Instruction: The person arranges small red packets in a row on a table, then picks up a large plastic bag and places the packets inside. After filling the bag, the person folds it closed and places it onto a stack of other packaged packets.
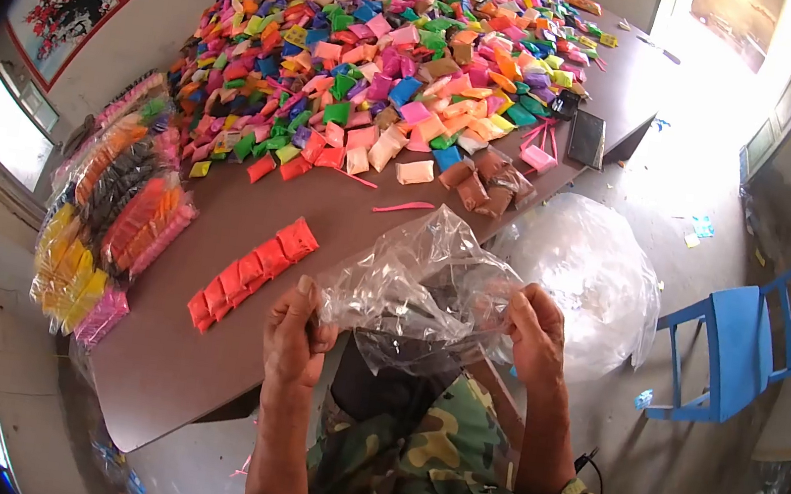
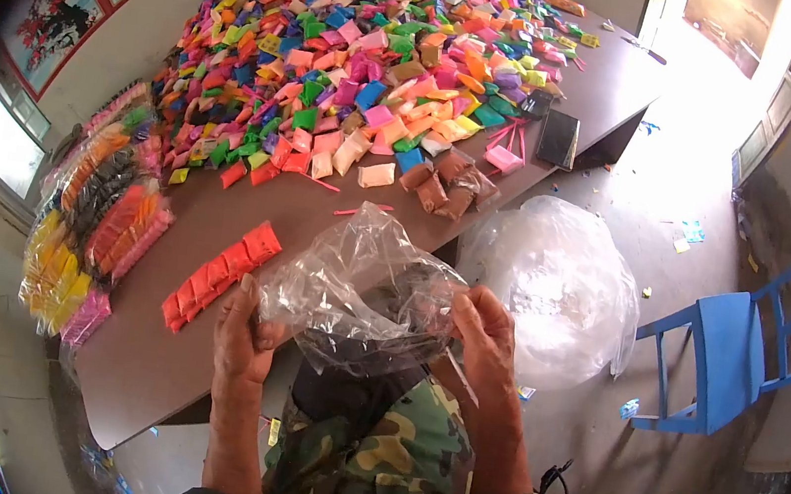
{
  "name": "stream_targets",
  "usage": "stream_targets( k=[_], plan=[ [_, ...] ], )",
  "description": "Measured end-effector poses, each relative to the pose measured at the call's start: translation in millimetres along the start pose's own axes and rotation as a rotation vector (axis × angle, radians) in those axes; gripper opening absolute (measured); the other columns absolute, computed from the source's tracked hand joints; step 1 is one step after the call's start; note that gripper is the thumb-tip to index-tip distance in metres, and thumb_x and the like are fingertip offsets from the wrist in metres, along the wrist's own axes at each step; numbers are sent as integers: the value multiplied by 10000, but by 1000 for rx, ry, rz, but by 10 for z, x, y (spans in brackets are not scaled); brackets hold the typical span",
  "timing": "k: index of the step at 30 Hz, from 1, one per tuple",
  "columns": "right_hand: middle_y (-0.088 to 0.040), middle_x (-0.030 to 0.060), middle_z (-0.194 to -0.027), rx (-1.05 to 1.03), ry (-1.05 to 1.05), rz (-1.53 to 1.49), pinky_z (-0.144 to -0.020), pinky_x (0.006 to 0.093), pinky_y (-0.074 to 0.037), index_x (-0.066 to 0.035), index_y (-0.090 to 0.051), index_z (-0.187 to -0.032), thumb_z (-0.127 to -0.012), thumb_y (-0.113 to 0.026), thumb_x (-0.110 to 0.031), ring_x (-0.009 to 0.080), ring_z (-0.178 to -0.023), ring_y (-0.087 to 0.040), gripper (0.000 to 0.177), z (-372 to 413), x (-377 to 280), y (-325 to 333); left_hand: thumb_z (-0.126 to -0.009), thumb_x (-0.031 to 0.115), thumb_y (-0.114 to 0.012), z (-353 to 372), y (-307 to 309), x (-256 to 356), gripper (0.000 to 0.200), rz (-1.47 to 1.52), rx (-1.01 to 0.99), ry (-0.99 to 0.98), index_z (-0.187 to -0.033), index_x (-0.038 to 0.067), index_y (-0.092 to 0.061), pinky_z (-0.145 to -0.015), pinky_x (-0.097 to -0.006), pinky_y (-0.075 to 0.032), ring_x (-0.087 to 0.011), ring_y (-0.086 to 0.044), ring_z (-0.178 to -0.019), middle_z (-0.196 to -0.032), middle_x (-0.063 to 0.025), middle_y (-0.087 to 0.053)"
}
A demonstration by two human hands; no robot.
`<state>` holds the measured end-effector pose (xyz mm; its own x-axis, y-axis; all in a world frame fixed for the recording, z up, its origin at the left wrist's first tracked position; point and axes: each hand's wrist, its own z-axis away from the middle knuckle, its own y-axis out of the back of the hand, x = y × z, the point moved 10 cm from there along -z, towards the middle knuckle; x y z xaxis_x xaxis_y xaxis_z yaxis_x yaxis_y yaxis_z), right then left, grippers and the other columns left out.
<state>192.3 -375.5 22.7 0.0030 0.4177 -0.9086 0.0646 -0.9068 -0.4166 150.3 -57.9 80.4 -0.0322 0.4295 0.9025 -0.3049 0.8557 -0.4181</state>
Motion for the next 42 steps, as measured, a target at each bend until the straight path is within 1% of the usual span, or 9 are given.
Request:
stream_targets(
  k=[8,15,16,19,20,24,26,33,42],
  plan=[
    [-663,-14,-889,71,132,13,-786,254,-474,-50,-664,-1024,-1121,-600,-211,65,-792,-554,199,-11,-343,-182,-1089,340,-682,-19,248,-153,375,27,-1,74,-780,144,-599,-485,-249,-342,-61,-471,-518,-667,46,-553],
    [-660,66,-1354,213,493,254,-1030,307,-496,-16,-628,-1393,-1092,-609,-127,138,-1220,-609,322,-51,-978,56,-1046,214,-737,208,-337,272,170,-230,-249,-169,-1014,47,-743,-632,-248,-485,-77,-602,-713,-835,7,-682],
    [-669,93,-1363,280,517,238,-1100,329,-477,-10,-654,-1324,-1053,-667,-69,188,-1257,-624,278,-27,-1135,122,-1042,185,-732,298,-537,344,148,-262,-256,-204,-1036,38,-747,-639,-247,-489,-73,-602,-718,-845,8,-686],
    [-666,81,-1317,615,539,402,-906,298,-563,-20,-657,-1318,-994,-679,7,167,-1165,-657,326,131,-1211,494,-1033,128,-713,191,-829,67,131,-486,-270,-214,-1083,12,-748,-649,-239,-485,-57,-586,-727,-860,14,-688],
    [-671,94,-1308,582,627,677,-871,285,-568,-32,-653,-1337,-950,-693,28,185,-1163,-675,394,214,-1275,424,-1029,114,-706,111,-905,-38,134,-581,-276,-211,-1095,4,-747,-651,-236,-480,-51,-579,-730,-863,17,-687],
    [-623,116,-1382,98,274,397,-836,286,-567,-82,-490,-1549,-905,-698,44,199,-1172,-683,688,169,-998,127,-1015,108,-710,127,-1119,13,126,-600,-282,-281,-1102,28,-755,-635,-246,-457,-40,-544,-720,-843,30,-668],
    [-621,139,-1384,96,284,286,-833,285,-569,-91,-451,-1588,-937,-746,-15,182,-1129,-684,719,184,-1031,96,-1017,100,-709,129,-1181,44,115,-670,-342,-285,-1102,39,-757,-642,-251,-464,-46,-537,-717,-855,23,-677],
    [-730,84,-1086,168,150,316,-712,269,-543,-17,-561,-1488,-1001,-748,-91,107,-847,-666,527,47,-966,224,-1038,122,-733,337,-1401,207,134,-657,-558,-397,-1147,45,-743,-669,-265,-499,-77,-592,-743,-897,4,-701],
    [-664,9,-859,105,212,-104,-630,260,-450,-27,-678,-1374,-1043,-686,-118,83,-687,-576,344,77,-1043,227,-991,154,-816,123,-899,533,311,-460,-358,-175,-1226,-7,-691,-556,-215,-460,-52,-596,-644,-851,-5,-694]
  ],
)
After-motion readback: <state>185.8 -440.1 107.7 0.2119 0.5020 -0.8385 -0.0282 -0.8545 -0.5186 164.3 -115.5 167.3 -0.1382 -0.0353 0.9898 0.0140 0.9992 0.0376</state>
